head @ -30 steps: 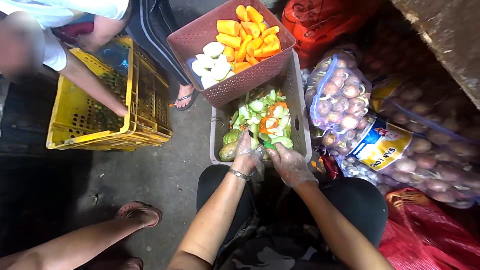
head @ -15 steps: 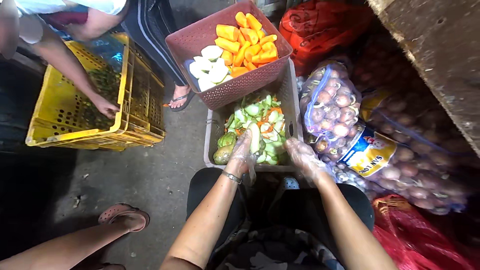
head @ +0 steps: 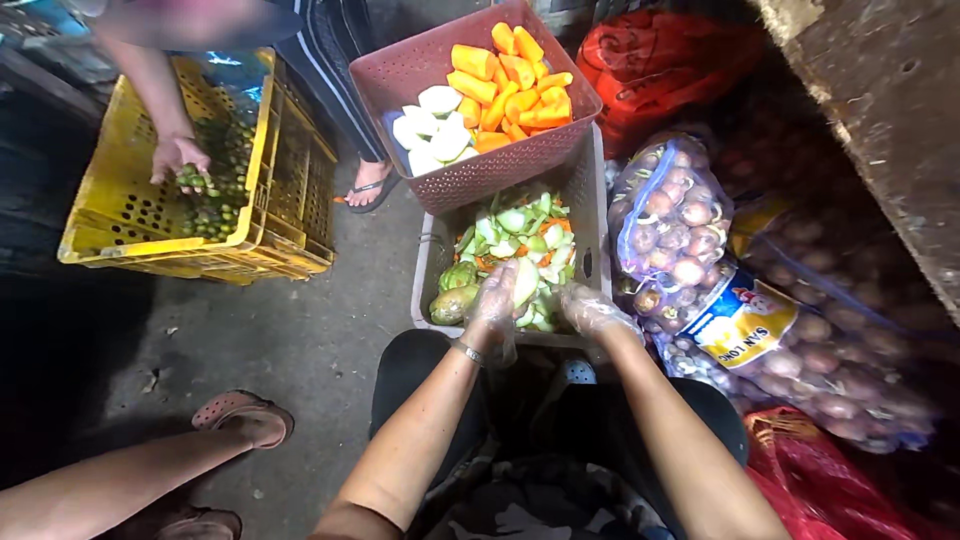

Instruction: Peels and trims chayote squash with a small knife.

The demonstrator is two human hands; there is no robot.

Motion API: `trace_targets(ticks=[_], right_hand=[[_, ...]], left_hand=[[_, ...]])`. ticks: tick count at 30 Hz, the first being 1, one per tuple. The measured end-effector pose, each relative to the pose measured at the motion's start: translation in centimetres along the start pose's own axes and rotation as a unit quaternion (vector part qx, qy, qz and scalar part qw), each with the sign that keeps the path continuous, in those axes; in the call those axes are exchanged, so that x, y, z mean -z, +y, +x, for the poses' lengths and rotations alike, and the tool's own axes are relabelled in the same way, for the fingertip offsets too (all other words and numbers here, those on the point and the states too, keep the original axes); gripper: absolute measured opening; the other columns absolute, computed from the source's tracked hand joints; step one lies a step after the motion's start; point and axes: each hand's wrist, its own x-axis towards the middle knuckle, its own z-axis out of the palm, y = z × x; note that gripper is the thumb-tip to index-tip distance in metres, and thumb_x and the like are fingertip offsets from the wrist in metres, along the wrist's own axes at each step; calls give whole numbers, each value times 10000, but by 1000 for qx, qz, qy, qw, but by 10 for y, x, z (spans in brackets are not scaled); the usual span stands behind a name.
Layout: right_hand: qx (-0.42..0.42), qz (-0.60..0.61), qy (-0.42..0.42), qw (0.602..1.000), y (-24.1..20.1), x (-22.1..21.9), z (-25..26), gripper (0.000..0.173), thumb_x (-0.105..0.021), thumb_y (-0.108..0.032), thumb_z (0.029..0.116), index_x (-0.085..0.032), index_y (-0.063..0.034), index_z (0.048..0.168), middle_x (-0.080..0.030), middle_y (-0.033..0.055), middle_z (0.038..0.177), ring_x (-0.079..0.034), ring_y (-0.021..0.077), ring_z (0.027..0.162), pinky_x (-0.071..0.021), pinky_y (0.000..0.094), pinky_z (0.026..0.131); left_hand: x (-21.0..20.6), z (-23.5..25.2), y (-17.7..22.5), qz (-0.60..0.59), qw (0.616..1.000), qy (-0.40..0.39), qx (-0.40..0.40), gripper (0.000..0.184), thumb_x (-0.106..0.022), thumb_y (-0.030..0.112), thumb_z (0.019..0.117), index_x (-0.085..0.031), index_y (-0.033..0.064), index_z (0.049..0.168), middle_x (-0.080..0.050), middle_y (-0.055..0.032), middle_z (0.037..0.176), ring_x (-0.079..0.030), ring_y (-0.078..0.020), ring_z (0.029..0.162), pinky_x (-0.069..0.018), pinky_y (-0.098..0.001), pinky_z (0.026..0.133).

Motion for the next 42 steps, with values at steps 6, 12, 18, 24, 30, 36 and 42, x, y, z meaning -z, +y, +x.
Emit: trace_targets(ticks=[6,12,18,24,30,36,42], right_hand=[[-3,50,81,995,14,15,-23,513,-343,-407,1128,-591,-27,1366,-644,267,1293,-595,423,1262,-428,638,1060],[201,101,131,966,30,17,-61,398,-411,-276,1098,-677,14,1157,-675,179,927,-650,283,858,-508,514,802],[222,59,112,967,30,14,-65,414,-413,-319,1099,-685,-10,1137,-668,163,861,-658,296,808,-515,524,765],[200,48,121,971,17,9,-45,407,-432,-309,1104,-683,11,1122,-683,213,885,-680,376,864,-519,584,796],[146,42,99,983,5,4,-5,490,-359,-420,1121,-661,-45,1207,-702,230,1056,-682,410,1033,-506,648,884],[62,-29,55,996,9,8,6,515,-381,-477,1104,-659,-67,1245,-695,235,1163,-655,427,1138,-487,659,947],[-2,83,93,992,19,8,-25,552,-319,-451,1123,-598,-37,1359,-642,249,1312,-591,411,1274,-428,635,1065]], left_hand=[[9,-1,4,58,996,-47,-58,436,-429,283,1088,-394,161,1505,-627,-73,972,-593,-125,700,-527,-284,648],[7,-6,4,61,989,-92,-101,346,-404,241,1096,-458,92,1404,-616,-36,914,-566,-70,656,-505,-225,625],[1,-7,3,14,996,-48,-80,331,-313,290,1127,-515,109,1317,-595,-19,826,-485,-51,551,-428,-187,504],[4,-5,5,55,997,-24,-58,344,-349,341,1120,-512,147,1353,-562,-13,834,-493,-67,582,-456,-221,543],[10,6,5,31,999,5,-25,374,-383,386,1109,-494,194,1410,-550,-23,866,-471,-88,605,-429,-240,550],[15,-1,4,-42,994,-98,8,329,-308,359,1121,-558,169,1219,-497,34,658,-436,-55,480,-417,-199,457],[7,0,5,24,999,-31,-34,416,-298,379,1125,-400,157,1462,-608,-67,890,-570,-117,618,-507,-243,560]])
